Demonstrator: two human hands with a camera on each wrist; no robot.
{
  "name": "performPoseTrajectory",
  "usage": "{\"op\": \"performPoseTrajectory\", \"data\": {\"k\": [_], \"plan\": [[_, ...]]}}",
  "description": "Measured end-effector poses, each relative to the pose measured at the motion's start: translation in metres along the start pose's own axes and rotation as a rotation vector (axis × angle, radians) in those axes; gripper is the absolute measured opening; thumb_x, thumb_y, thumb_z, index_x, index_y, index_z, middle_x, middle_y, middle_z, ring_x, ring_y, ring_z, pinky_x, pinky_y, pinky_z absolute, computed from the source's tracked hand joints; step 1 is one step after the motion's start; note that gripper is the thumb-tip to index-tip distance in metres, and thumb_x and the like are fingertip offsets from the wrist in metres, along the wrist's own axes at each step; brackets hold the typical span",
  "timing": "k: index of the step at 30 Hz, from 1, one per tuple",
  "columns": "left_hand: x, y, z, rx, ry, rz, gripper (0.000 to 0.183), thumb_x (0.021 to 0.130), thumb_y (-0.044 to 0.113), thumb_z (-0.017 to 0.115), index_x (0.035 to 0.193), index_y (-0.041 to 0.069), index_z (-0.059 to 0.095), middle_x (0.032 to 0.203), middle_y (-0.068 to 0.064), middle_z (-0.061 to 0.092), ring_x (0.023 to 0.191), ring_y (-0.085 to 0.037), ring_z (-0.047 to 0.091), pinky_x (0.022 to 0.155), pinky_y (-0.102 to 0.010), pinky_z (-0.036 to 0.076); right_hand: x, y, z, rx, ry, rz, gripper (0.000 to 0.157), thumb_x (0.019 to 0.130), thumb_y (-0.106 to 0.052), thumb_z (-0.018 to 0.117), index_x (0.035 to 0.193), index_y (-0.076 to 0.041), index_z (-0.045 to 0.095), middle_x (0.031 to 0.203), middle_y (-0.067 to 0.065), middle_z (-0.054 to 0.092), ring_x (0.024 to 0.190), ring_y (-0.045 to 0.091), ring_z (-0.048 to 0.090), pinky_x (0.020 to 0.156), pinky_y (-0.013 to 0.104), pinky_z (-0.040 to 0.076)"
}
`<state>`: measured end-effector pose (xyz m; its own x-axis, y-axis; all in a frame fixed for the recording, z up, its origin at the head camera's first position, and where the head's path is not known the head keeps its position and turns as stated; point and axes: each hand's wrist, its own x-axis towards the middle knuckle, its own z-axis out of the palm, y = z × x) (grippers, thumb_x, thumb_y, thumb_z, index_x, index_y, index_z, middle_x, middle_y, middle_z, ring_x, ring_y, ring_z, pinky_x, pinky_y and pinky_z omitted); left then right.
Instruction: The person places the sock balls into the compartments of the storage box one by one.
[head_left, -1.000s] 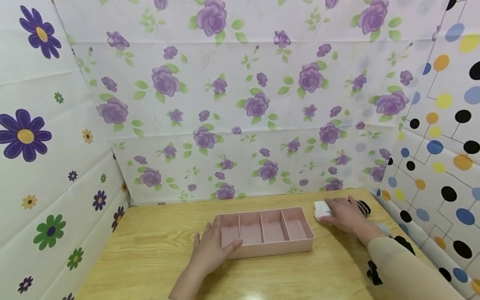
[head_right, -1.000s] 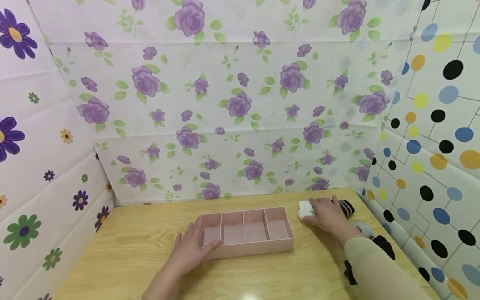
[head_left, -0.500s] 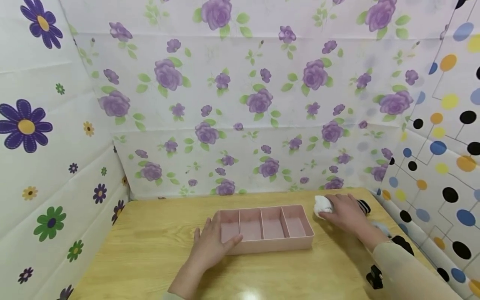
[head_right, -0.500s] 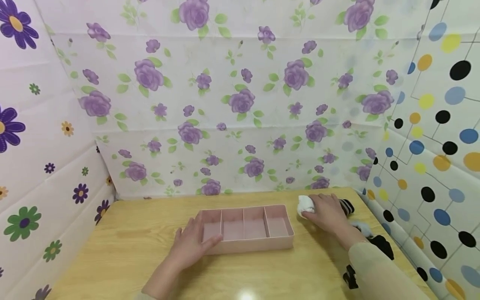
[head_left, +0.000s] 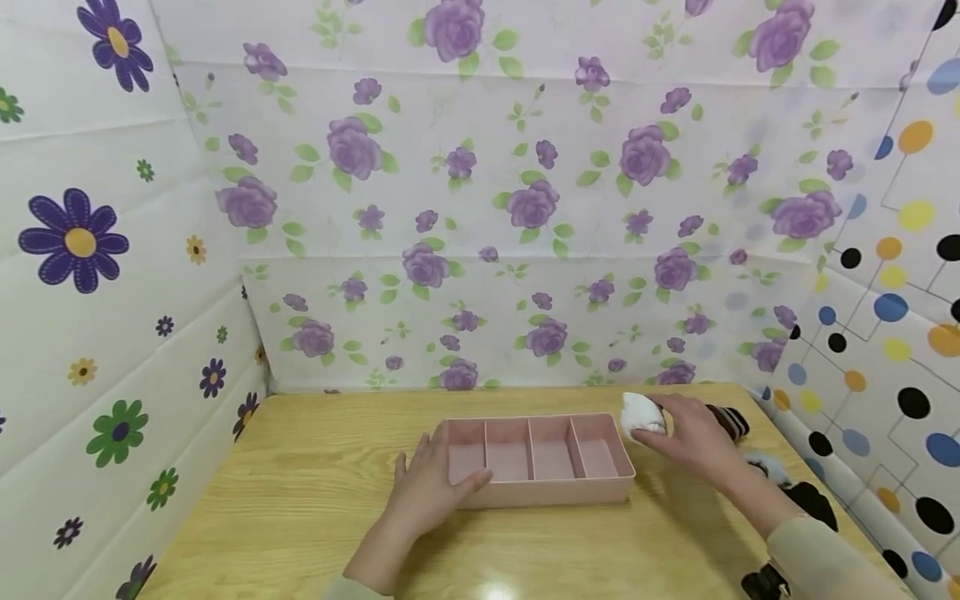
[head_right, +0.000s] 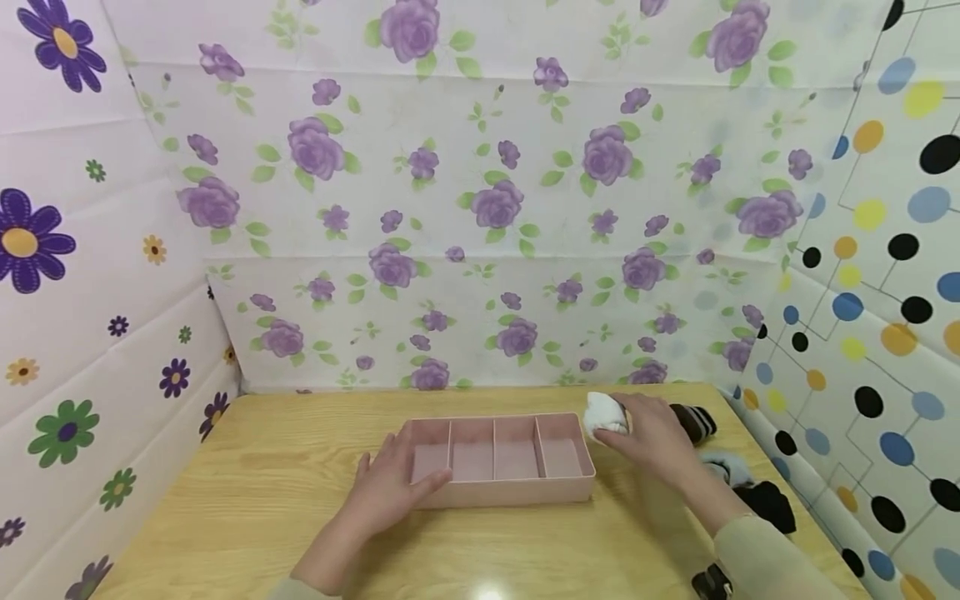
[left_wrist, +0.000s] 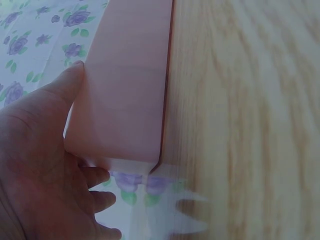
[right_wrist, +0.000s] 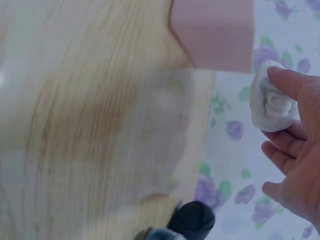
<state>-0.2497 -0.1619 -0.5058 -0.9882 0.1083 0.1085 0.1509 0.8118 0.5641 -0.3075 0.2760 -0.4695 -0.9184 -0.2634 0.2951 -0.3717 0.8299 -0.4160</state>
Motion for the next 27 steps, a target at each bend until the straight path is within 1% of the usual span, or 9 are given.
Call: {"op": "performPoseTrajectory", "data": {"k": [5, 8, 11, 15, 18, 20, 23, 27], "plan": [[-0.001, -0.001, -0.002, 0.0, 0.0, -0.003, 0.117, 0.099, 0.074, 0.069, 0.176, 0.001, 0.019, 0.178, -0.02, 0.032, 0.164, -0.047, 0.025, 0.126, -0.079, 0.008, 0.001, -0.021, -0.004, 0.065, -0.03, -0.002, 0.076, 0.101, -0.053, 0.081, 0.155, -0.004, 0.061, 0.148, 0.025, 0.064, 0.135, 0.053, 0.055, 0.096, 0.071, 0.054], [-0.001, -0.002, -0.004, 0.004, 0.0, -0.001, 0.118, 0.098, 0.076, 0.067, 0.176, 0.001, 0.018, 0.178, -0.019, 0.031, 0.164, -0.047, 0.026, 0.127, -0.079, 0.008, 0.002, -0.032, -0.003, 0.095, -0.054, -0.01, 0.074, 0.1, -0.053, 0.081, 0.155, -0.006, 0.062, 0.147, 0.022, 0.065, 0.135, 0.052, 0.057, 0.095, 0.069, 0.056], [0.0, -0.002, -0.005, 0.001, 0.003, 0.002, 0.119, 0.098, 0.076, 0.067, 0.176, 0.001, 0.018, 0.178, -0.019, 0.031, 0.164, -0.047, 0.026, 0.127, -0.079, 0.008, 0.004, -0.04, 0.0, 0.113, -0.075, -0.038, 0.07, 0.1, -0.05, 0.083, 0.151, -0.005, 0.066, 0.143, 0.02, 0.068, 0.133, 0.049, 0.06, 0.095, 0.066, 0.057], [0.001, -0.002, -0.006, 0.0, -0.001, 0.002, 0.121, 0.097, 0.079, 0.065, 0.176, 0.002, 0.017, 0.178, -0.02, 0.031, 0.164, -0.047, 0.025, 0.127, -0.078, 0.007, 0.006, -0.046, 0.008, 0.171, -0.117, -0.084, 0.061, 0.099, -0.043, 0.086, 0.145, -0.007, 0.071, 0.138, 0.014, 0.072, 0.129, 0.043, 0.065, 0.098, 0.064, 0.058], [0.002, -0.002, -0.006, 0.007, -0.004, 0.001, 0.123, 0.096, 0.083, 0.063, 0.176, 0.002, 0.017, 0.178, -0.019, 0.031, 0.164, -0.046, 0.025, 0.127, -0.078, 0.008, 0.007, -0.046, 0.015, 0.228, -0.159, -0.094, 0.058, 0.1, -0.043, 0.085, 0.145, -0.01, 0.071, 0.14, 0.009, 0.072, 0.132, 0.04, 0.065, 0.103, 0.064, 0.056], [0.002, -0.002, -0.006, 0.008, -0.002, 0.001, 0.123, 0.096, 0.083, 0.063, 0.176, 0.002, 0.017, 0.178, -0.019, 0.031, 0.164, -0.046, 0.025, 0.127, -0.079, 0.008, 0.008, -0.046, 0.02, 0.241, -0.171, -0.095, 0.057, 0.101, -0.043, 0.083, 0.147, -0.012, 0.07, 0.142, 0.008, 0.072, 0.134, 0.039, 0.064, 0.106, 0.064, 0.055], [0.002, -0.001, -0.004, 0.006, 0.0, 0.002, 0.122, 0.096, 0.082, 0.064, 0.176, 0.002, 0.018, 0.177, -0.019, 0.032, 0.164, -0.046, 0.026, 0.127, -0.079, 0.008, 0.008, -0.045, 0.024, 0.213, -0.176, -0.12, 0.061, 0.101, -0.043, 0.083, 0.15, -0.01, 0.068, 0.145, 0.011, 0.071, 0.136, 0.042, 0.063, 0.107, 0.065, 0.054], [0.0, -0.002, -0.001, 0.002, -0.002, 0.004, 0.124, 0.095, 0.085, 0.061, 0.176, 0.002, 0.018, 0.177, -0.019, 0.034, 0.164, -0.047, 0.027, 0.126, -0.08, 0.009, 0.005, -0.047, 0.027, 0.115, -0.181, -0.118, 0.07, 0.1, -0.045, 0.083, 0.154, -0.004, 0.064, 0.152, 0.027, 0.062, 0.141, 0.053, 0.056, 0.11, 0.071, 0.049]]}}
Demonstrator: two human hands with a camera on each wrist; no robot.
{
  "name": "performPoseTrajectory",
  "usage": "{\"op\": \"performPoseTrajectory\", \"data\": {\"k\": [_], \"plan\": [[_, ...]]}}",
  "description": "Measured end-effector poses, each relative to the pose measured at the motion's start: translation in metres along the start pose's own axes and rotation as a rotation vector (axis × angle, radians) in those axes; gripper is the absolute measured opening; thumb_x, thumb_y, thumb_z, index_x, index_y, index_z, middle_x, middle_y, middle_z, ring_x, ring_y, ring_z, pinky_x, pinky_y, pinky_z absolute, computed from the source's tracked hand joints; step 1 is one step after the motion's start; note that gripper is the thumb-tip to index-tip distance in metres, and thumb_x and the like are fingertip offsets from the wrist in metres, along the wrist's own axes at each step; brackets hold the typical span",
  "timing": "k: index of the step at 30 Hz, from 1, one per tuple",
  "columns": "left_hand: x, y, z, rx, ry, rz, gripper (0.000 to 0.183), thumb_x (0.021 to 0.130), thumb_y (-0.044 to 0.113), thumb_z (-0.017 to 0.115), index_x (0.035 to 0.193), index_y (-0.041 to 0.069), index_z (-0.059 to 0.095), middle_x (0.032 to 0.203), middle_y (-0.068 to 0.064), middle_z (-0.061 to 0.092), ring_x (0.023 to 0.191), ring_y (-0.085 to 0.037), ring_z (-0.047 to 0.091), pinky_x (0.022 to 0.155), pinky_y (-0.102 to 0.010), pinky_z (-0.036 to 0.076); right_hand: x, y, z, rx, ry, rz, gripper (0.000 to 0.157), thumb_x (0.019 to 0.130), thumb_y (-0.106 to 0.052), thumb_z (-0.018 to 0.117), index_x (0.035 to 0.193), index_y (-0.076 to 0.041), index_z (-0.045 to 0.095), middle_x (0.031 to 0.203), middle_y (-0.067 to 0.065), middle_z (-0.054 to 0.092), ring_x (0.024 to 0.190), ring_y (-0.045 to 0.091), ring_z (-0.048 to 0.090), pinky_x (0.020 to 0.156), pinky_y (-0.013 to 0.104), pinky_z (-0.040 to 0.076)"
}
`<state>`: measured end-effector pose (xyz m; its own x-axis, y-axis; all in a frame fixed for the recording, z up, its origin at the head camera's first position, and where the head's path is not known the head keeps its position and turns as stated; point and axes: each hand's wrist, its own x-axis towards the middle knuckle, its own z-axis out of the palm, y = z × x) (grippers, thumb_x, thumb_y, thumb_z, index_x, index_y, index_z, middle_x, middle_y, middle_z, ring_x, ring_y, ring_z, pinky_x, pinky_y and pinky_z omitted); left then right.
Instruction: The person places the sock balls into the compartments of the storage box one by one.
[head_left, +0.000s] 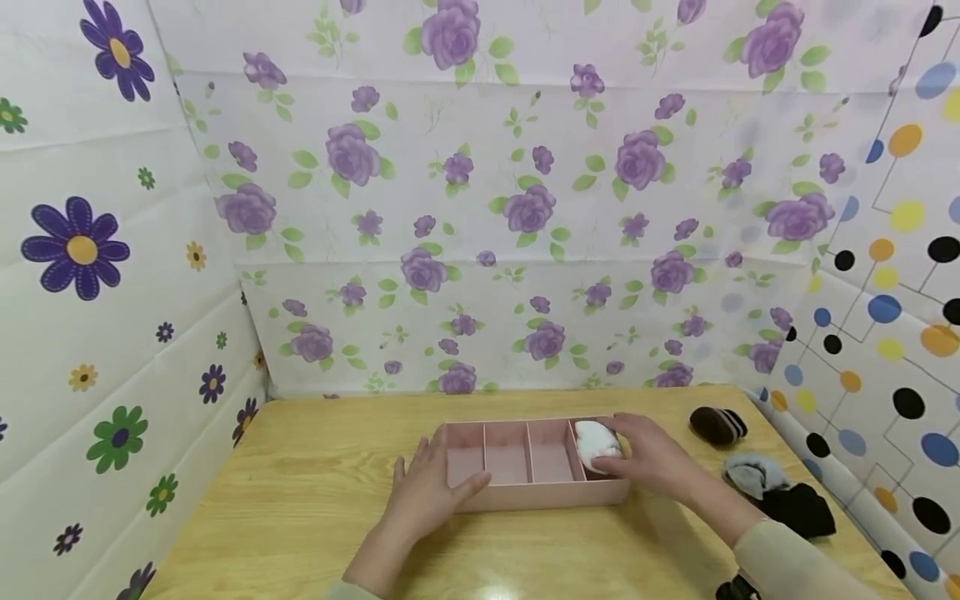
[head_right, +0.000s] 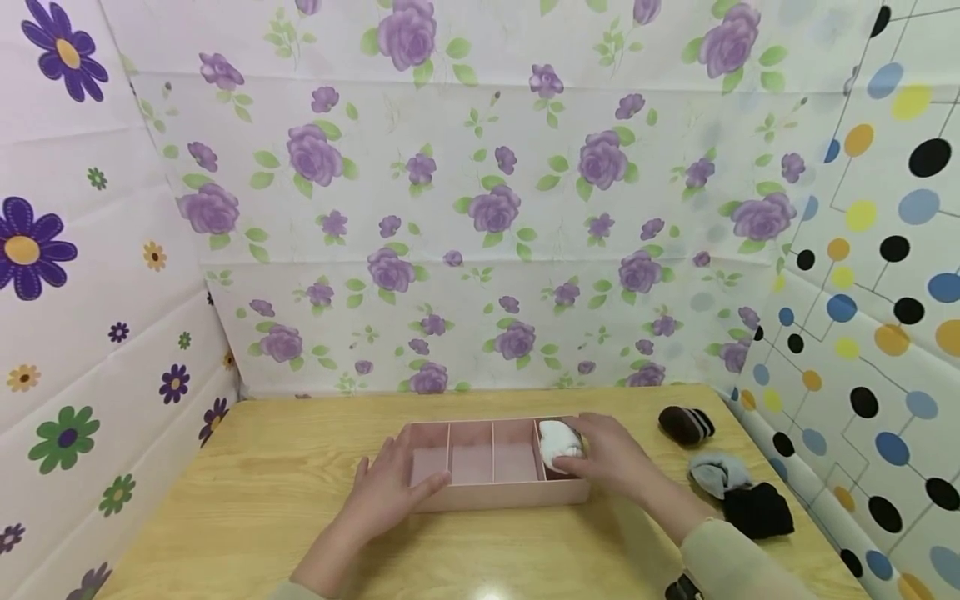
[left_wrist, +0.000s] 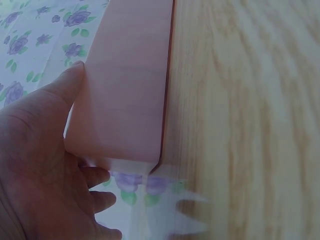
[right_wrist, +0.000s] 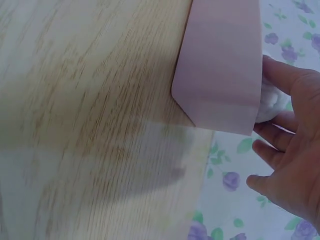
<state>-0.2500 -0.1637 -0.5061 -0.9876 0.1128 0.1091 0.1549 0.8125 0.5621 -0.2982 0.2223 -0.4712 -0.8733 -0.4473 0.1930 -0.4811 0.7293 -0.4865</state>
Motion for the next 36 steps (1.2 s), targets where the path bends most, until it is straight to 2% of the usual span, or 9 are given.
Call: {"op": "performPoseTrajectory", "data": {"k": [3, 6, 8, 15, 19, 24, 31, 36], "plan": [[0.0, -0.001, 0.001, 0.0, 0.003, 0.0, 0.123, 0.096, 0.084, 0.062, 0.176, 0.002, 0.017, 0.177, -0.019, 0.033, 0.164, -0.046, 0.027, 0.126, -0.08, 0.01, -0.002, -0.004, 0.001, -0.048, 0.004, 0.009, 0.073, 0.1, -0.045, 0.083, 0.157, -0.005, 0.061, 0.157, 0.034, 0.054, 0.146, 0.059, 0.047, 0.112, 0.076, 0.043], [0.001, 0.001, 0.001, -0.001, 0.008, 0.004, 0.119, 0.098, 0.077, 0.066, 0.176, 0.001, 0.017, 0.177, -0.02, 0.033, 0.164, -0.047, 0.027, 0.126, -0.08, 0.009, -0.003, -0.006, -0.002, -0.056, 0.032, -0.015, 0.073, 0.1, -0.043, 0.084, 0.157, -0.004, 0.06, 0.158, 0.033, 0.054, 0.146, 0.06, 0.047, 0.112, 0.078, 0.042], [0.001, 0.001, 0.0, -0.001, 0.009, 0.002, 0.118, 0.099, 0.075, 0.068, 0.176, 0.001, 0.017, 0.177, -0.02, 0.032, 0.164, -0.047, 0.027, 0.126, -0.08, 0.009, -0.004, -0.007, -0.004, -0.052, 0.043, -0.028, 0.073, 0.1, -0.041, 0.085, 0.157, -0.003, 0.06, 0.157, 0.033, 0.055, 0.146, 0.06, 0.047, 0.112, 0.078, 0.042], [0.0, 0.0, 0.001, 0.001, -0.005, -0.008, 0.124, 0.095, 0.084, 0.062, 0.176, 0.002, 0.016, 0.177, -0.02, 0.032, 0.164, -0.046, 0.025, 0.126, -0.08, 0.009, -0.007, -0.006, -0.007, -0.061, 0.05, -0.029, 0.069, 0.102, -0.041, 0.083, 0.156, -0.003, 0.061, 0.157, 0.033, 0.054, 0.145, 0.059, 0.049, 0.111, 0.077, 0.044], [0.001, 0.0, 0.0, -0.001, 0.006, -0.006, 0.122, 0.096, 0.081, 0.064, 0.176, 0.002, 0.016, 0.177, -0.02, 0.032, 0.164, -0.047, 0.025, 0.126, -0.08, 0.008, -0.009, -0.004, -0.012, -0.072, 0.087, -0.038, 0.069, 0.102, -0.04, 0.082, 0.156, -0.003, 0.06, 0.157, 0.031, 0.056, 0.144, 0.058, 0.05, 0.11, 0.077, 0.044], [0.0, 0.002, 0.0, -0.005, 0.004, 0.001, 0.12, 0.097, 0.078, 0.067, 0.176, 0.001, 0.017, 0.177, -0.021, 0.032, 0.164, -0.048, 0.026, 0.126, -0.08, 0.008, -0.013, 0.004, -0.017, -0.076, 0.133, -0.049, 0.073, 0.103, -0.033, 0.082, 0.161, -0.001, 0.053, 0.156, 0.025, 0.06, 0.143, 0.056, 0.052, 0.111, 0.077, 0.044], [-0.001, 0.002, 0.0, 0.002, 0.006, 0.002, 0.117, 0.099, 0.074, 0.068, 0.175, 0.001, 0.018, 0.177, -0.021, 0.033, 0.163, -0.048, 0.027, 0.125, -0.081, 0.01, -0.017, 0.019, -0.029, -0.185, 0.182, 0.035, 0.08, 0.103, -0.039, 0.081, 0.166, -0.002, 0.047, 0.16, 0.029, 0.054, 0.142, 0.058, 0.05, 0.111, 0.079, 0.04], [-0.002, 0.002, 0.0, 0.0, 0.01, 0.0, 0.117, 0.099, 0.074, 0.069, 0.175, 0.001, 0.019, 0.177, -0.021, 0.033, 0.164, -0.047, 0.027, 0.126, -0.081, 0.01, -0.022, 0.034, -0.036, -0.219, 0.204, 0.105, 0.086, 0.103, -0.043, 0.08, 0.166, 0.002, 0.043, 0.163, 0.034, 0.048, 0.144, 0.062, 0.046, 0.113, 0.081, 0.036]]}}
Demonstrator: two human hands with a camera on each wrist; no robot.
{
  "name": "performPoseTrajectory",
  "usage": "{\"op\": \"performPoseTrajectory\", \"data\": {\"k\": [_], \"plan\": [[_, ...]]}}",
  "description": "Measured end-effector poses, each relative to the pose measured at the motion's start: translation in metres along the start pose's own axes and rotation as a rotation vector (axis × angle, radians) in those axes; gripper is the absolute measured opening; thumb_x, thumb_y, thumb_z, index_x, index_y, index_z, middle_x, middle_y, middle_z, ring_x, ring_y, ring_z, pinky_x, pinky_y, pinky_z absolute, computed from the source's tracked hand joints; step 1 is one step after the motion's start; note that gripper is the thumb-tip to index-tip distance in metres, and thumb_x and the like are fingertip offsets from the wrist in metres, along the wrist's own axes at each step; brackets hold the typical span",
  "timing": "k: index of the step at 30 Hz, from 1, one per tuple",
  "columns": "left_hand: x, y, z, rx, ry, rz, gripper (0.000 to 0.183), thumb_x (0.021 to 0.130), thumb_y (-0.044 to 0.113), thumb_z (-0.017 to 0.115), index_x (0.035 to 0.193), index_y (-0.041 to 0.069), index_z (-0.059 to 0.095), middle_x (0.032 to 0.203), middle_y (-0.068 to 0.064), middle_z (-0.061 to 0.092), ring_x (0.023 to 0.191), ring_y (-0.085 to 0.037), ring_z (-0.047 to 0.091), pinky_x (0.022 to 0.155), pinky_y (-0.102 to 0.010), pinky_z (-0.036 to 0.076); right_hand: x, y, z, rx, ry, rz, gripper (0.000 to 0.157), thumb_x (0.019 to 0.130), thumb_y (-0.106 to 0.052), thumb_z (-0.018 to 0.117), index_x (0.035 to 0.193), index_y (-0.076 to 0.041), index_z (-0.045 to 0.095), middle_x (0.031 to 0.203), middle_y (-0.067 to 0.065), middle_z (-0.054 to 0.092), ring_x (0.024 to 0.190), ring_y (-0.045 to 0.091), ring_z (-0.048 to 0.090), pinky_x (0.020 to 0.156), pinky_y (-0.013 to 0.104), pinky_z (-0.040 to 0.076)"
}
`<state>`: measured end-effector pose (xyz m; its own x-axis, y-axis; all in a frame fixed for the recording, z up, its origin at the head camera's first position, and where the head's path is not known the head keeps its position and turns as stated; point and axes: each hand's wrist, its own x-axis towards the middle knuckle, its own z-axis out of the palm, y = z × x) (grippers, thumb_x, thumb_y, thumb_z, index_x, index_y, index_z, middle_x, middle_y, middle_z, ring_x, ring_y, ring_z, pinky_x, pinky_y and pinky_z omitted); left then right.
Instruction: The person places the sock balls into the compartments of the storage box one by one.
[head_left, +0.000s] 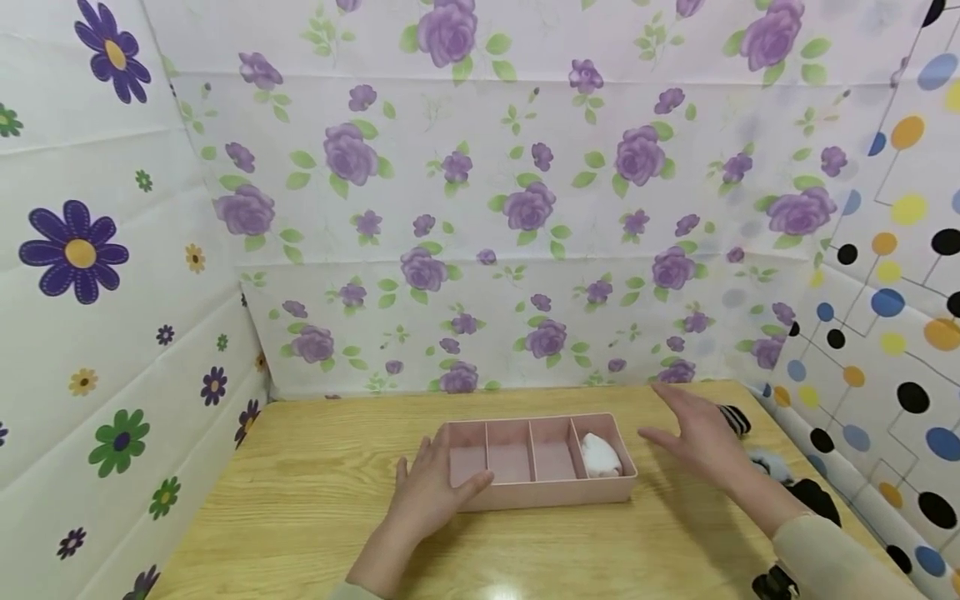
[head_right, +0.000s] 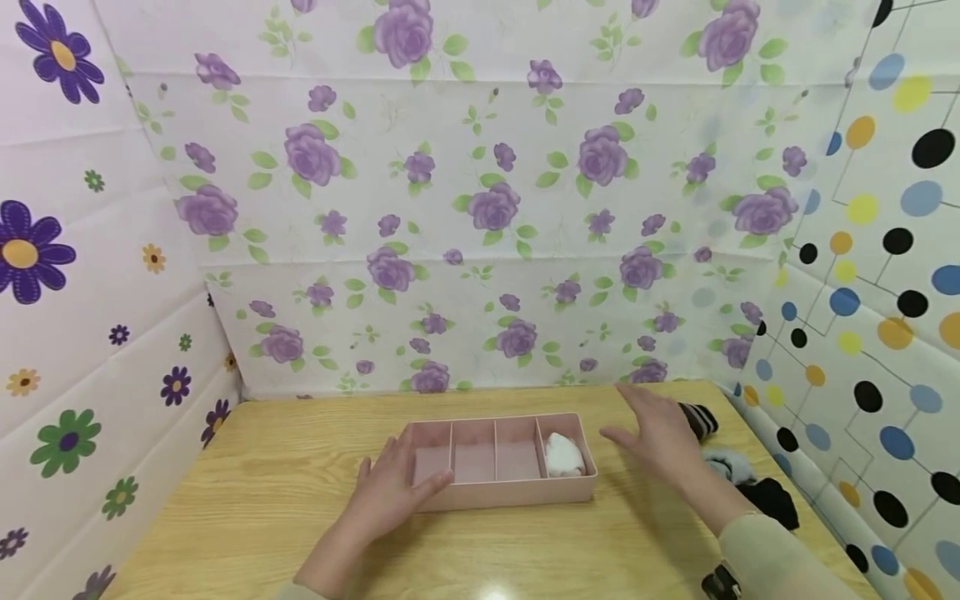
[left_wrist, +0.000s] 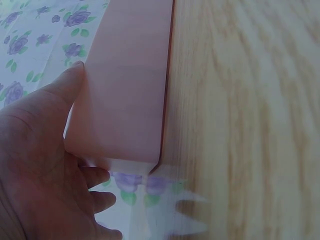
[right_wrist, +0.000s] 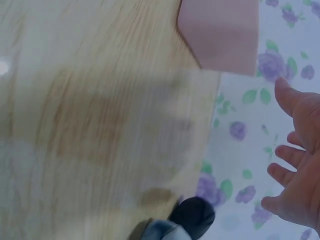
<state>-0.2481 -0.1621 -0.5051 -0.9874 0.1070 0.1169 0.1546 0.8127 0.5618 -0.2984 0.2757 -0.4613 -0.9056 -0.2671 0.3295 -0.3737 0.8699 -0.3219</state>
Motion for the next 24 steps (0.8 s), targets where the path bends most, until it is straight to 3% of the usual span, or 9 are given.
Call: {"op": "performPoseTrajectory", "data": {"k": [8, 15, 24], "plan": [[0.0, 0.0, 0.001, 0.001, 0.005, 0.003, 0.116, 0.099, 0.072, 0.07, 0.175, -0.001, 0.02, 0.176, -0.022, 0.033, 0.163, -0.048, 0.027, 0.125, -0.081, 0.01, -0.005, 0.029, 0.001, -0.044, 0.033, 0.056, 0.095, 0.102, -0.049, 0.08, 0.166, 0.008, 0.039, 0.162, 0.039, 0.044, 0.139, 0.066, 0.047, 0.113, 0.081, 0.036], [0.002, -0.003, 0.002, 0.02, 0.003, 0.006, 0.117, 0.099, 0.074, 0.068, 0.175, 0.0, 0.019, 0.177, -0.021, 0.031, 0.163, -0.048, 0.027, 0.125, -0.081, 0.01, -0.003, 0.058, -0.005, -0.067, -0.003, 0.129, 0.1, 0.104, -0.059, 0.072, 0.167, 0.01, 0.035, 0.162, 0.042, 0.04, 0.138, 0.069, 0.043, 0.109, 0.081, 0.037], [0.0, -0.002, 0.003, 0.006, -0.002, -0.001, 0.118, 0.099, 0.074, 0.068, 0.175, 0.0, 0.018, 0.176, -0.023, 0.033, 0.163, -0.049, 0.026, 0.125, -0.081, 0.009, -0.002, 0.088, -0.016, -0.064, -0.085, 0.241, 0.106, 0.107, -0.061, 0.067, 0.167, 0.015, 0.025, 0.163, 0.048, 0.03, 0.142, 0.071, 0.035, 0.109, 0.083, 0.035]]}}
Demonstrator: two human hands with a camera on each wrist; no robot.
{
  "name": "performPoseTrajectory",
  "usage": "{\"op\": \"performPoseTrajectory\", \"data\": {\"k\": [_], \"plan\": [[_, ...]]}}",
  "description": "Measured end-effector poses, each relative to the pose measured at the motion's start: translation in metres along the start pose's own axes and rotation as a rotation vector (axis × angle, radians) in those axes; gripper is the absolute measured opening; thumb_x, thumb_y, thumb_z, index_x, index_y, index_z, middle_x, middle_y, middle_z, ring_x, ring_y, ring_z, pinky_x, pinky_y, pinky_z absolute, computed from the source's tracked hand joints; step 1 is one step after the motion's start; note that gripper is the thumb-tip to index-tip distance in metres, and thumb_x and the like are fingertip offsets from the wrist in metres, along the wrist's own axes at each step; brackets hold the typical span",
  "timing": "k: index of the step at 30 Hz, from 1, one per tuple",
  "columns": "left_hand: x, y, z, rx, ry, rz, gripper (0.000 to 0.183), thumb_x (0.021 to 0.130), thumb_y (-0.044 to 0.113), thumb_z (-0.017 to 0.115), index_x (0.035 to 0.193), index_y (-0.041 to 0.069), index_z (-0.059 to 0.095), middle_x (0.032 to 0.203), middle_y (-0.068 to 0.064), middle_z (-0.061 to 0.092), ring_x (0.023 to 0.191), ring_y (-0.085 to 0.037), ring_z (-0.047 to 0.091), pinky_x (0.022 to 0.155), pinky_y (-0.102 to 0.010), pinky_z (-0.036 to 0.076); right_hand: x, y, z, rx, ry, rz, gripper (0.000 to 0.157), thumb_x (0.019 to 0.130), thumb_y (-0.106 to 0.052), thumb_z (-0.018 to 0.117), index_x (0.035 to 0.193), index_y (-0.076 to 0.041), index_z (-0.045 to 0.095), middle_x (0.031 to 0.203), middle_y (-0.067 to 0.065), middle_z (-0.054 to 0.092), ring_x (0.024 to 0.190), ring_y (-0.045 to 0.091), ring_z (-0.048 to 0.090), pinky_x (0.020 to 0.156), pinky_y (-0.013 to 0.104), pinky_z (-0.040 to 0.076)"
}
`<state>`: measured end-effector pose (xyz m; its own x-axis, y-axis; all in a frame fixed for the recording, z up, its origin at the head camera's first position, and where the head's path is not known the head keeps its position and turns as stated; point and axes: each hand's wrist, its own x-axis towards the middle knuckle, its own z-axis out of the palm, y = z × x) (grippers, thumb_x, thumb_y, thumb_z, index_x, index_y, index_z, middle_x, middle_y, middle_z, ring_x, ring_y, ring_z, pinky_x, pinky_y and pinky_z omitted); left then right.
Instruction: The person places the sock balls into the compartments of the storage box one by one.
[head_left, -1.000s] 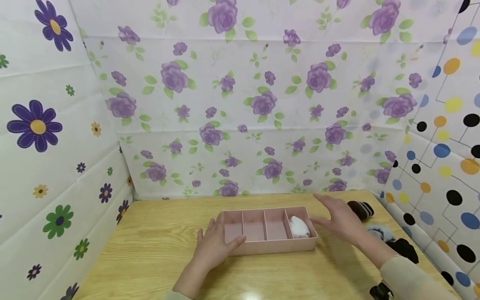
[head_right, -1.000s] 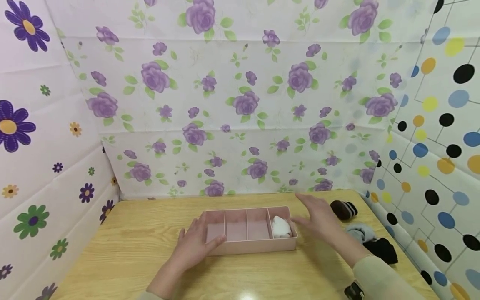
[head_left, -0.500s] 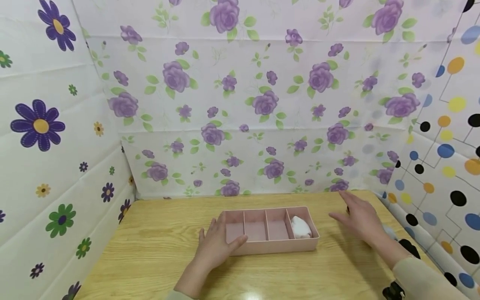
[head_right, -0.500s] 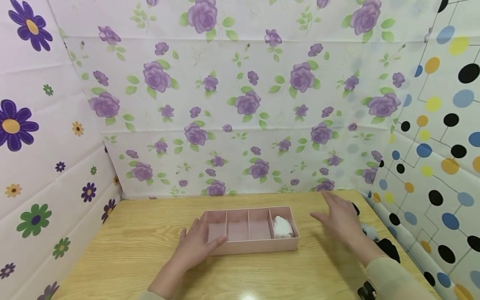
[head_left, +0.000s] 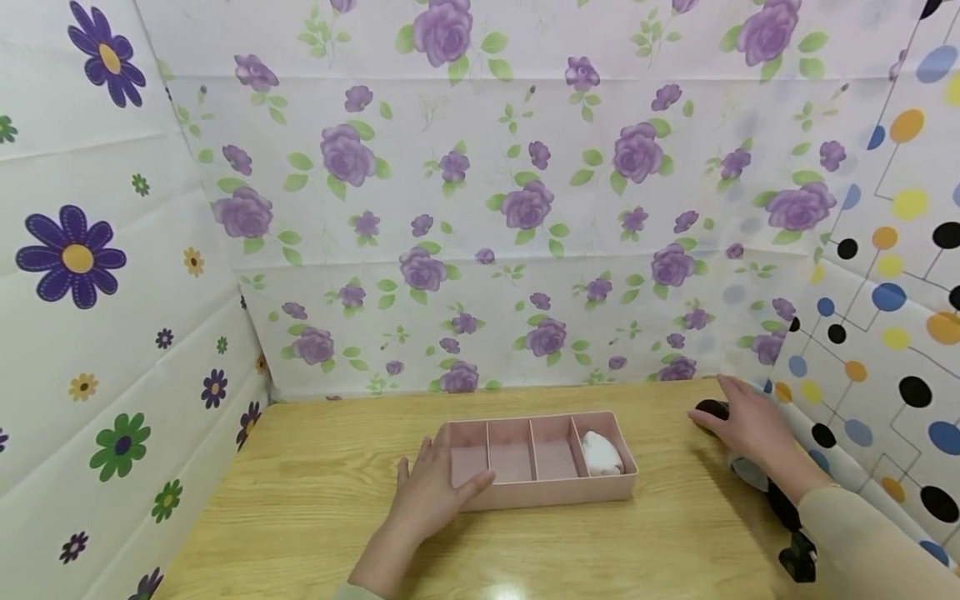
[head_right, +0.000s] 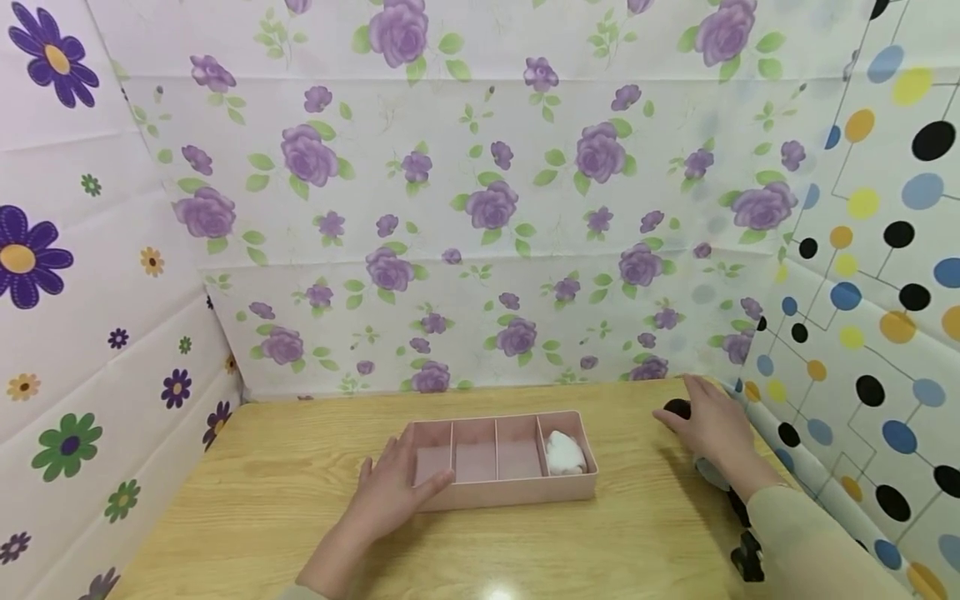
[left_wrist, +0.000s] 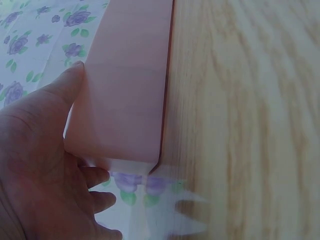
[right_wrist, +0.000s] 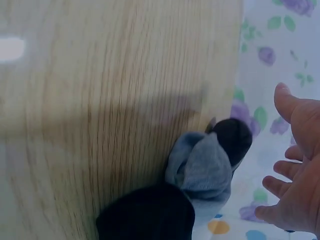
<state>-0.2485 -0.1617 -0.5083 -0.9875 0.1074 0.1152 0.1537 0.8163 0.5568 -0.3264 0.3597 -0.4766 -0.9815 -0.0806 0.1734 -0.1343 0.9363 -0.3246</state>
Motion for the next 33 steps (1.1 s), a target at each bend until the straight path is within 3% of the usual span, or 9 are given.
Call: {"op": "performPoseTrajectory", "data": {"k": [7, 19, 33], "plan": [[0.001, 0.0, -0.001, 0.01, 0.011, 0.01, 0.117, 0.099, 0.073, 0.068, 0.175, -0.001, 0.019, 0.177, -0.021, 0.033, 0.162, -0.049, 0.028, 0.124, -0.082, 0.011, 0.002, 0.011, -0.003, 0.006, -0.05, 0.061, 0.12, 0.104, -0.074, 0.059, 0.165, 0.02, 0.018, 0.161, 0.052, 0.025, 0.142, 0.072, 0.032, 0.11, 0.083, 0.035], [0.0, 0.001, -0.002, -0.005, 0.003, 0.004, 0.117, 0.099, 0.073, 0.068, 0.175, 0.0, 0.019, 0.175, -0.023, 0.035, 0.163, -0.049, 0.026, 0.125, -0.081, 0.009, 0.009, 0.023, -0.001, 0.053, -0.215, 0.131, 0.119, 0.109, -0.07, 0.054, 0.158, 0.03, 0.012, 0.157, 0.058, 0.022, 0.139, 0.074, 0.035, 0.106, 0.081, 0.041], [0.0, 0.001, -0.002, 0.001, 0.002, 0.004, 0.119, 0.098, 0.078, 0.066, 0.175, 0.001, 0.02, 0.177, -0.021, 0.033, 0.163, -0.049, 0.027, 0.125, -0.082, 0.01, 0.011, 0.032, 0.002, 0.007, -0.253, 0.168, 0.119, 0.107, -0.071, 0.055, 0.152, 0.034, 0.022, 0.149, 0.059, 0.035, 0.127, 0.071, 0.05, 0.097, 0.076, 0.05]]}}
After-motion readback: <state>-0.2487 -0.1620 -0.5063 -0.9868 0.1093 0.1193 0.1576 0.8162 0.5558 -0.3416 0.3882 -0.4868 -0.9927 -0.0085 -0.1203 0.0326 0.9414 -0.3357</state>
